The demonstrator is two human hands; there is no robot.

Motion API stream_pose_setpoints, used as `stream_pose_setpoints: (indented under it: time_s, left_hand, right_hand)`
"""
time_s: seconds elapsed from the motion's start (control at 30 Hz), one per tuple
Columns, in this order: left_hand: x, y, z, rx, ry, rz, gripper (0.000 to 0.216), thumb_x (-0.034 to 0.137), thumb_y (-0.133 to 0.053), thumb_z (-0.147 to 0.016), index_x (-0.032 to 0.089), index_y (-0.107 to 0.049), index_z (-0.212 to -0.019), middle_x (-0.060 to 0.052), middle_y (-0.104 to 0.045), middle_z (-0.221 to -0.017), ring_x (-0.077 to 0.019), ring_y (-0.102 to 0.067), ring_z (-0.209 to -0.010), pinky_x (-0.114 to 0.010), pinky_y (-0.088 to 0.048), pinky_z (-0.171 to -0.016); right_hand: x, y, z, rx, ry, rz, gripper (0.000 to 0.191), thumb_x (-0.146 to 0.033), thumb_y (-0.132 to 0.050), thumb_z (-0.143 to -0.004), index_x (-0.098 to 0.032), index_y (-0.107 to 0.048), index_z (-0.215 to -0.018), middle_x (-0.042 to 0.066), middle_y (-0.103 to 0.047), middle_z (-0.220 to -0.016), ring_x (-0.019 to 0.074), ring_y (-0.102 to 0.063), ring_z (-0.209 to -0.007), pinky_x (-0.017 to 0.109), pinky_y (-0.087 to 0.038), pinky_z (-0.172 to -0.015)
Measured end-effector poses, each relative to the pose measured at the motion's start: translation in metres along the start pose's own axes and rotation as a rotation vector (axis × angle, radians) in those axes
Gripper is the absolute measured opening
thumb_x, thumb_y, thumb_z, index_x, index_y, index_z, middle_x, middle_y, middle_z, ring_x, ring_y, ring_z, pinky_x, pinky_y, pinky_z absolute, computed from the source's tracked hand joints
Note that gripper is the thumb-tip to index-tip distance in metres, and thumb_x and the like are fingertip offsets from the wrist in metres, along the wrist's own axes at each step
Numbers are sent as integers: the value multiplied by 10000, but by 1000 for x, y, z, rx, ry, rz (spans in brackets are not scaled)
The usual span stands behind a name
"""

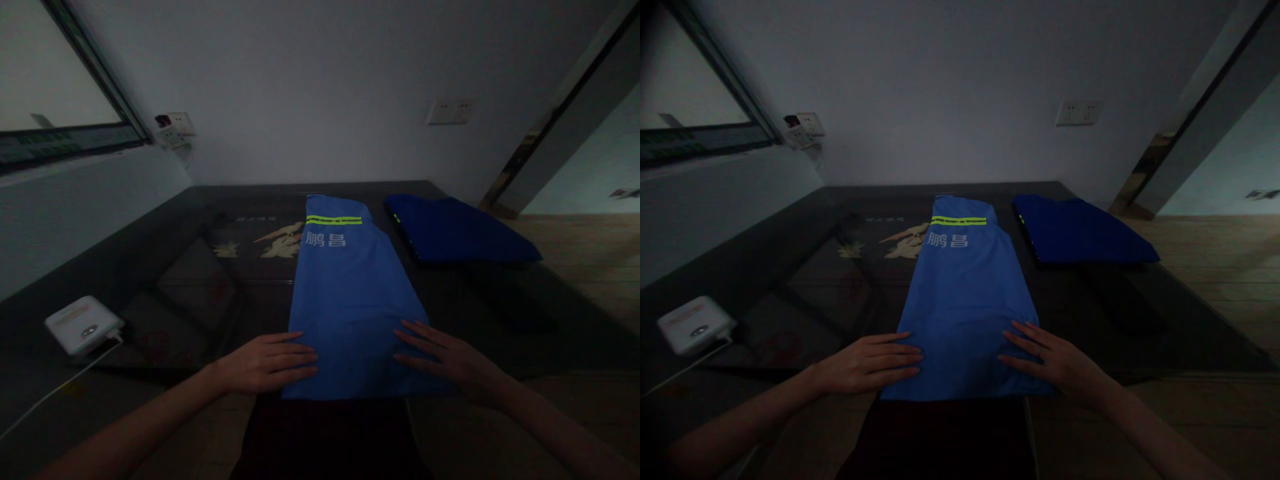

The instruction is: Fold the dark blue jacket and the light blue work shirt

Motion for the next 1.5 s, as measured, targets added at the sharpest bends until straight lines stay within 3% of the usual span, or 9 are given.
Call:
stream_pose_setpoints:
  time_s: [0.4, 0.7, 0.87, 1.0, 1.2, 1.37, 1.5]
  left_hand:
    - [5, -1, 1, 61, 11, -1, 361, 124, -373, -967, 151, -504, -1302, -99, -631, -1246, -148, -543, -1215, -337, -409, -1089]
    - [7, -4, 6, 167, 67, -25, 347, 129, -399, -955, 142, -500, -1287, -85, -671, -1184, -126, -568, -1182, -316, -395, -1083]
    - [9, -2, 9, 78, 45, -75, 327, 143, -387, -972, 152, -520, -1271, -74, -623, -1259, -151, -508, -1251, -347, -369, -1109]
    - [13, -4, 11, 76, 38, -91, 328, 133, -358, -980, 134, -526, -1261, -82, -622, -1261, -142, -519, -1239, -354, -351, -1126]
    - [12, -10, 15, 62, 93, -128, 407, 84, -417, -943, 170, -468, -1337, -69, -599, -1298, -161, -462, -1291, -352, -355, -1123]
    - [1, -19, 13, -144, 202, -98, 582, 133, -459, -895, 248, -319, -1448, -66, -408, -1470, -240, -331, -1377, -473, -297, -1133]
    - [-2, -22, 13, -198, 203, -41, 614, 107, -418, -891, 275, -275, -1463, -52, -411, -1469, -219, -346, -1370, -472, -274, -1141]
  right_hand:
    - [2, -4, 3, -6, 4, 15, 618, -91, -466, -863, -315, -371, -1430, 26, -288, -1533, 247, -157, -1423, 452, -363, -1082]
    - [1, -3, 3, -9, 23, 22, 591, -120, -457, -878, -309, -373, -1432, 31, -294, -1532, 251, -162, -1422, 456, -346, -1090]
    - [1, -4, 4, -15, 31, 62, 590, -129, -473, -881, -303, -370, -1435, 38, -290, -1533, 254, -164, -1421, 446, -351, -1089]
    - [0, 0, 3, 15, 43, 75, 586, -104, -457, -880, -304, -385, -1427, 36, -290, -1533, 242, -159, -1423, 427, -346, -1092]
    - [-2, 0, 2, 27, 55, 117, 624, -136, -515, -858, -310, -360, -1438, 55, -207, -1558, 267, -165, -1419, 500, -212, -1131]
    - [-1, 4, 1, 27, 25, 54, 643, -105, -488, -847, -285, -346, -1448, 71, -219, -1552, 260, -159, -1419, 497, -221, -1126]
    - [2, 2, 0, -28, 12, -58, 621, -134, -479, -859, -270, -346, -1450, 60, -331, -1509, 215, -209, -1408, 423, -247, -1130]
Point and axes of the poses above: each hand's wrist, its own z-axis away from the middle knuckle, its own y-axis out of the back of the hand, x = y × z, the point moved 6 cm from there along -z, towards the middle knuckle
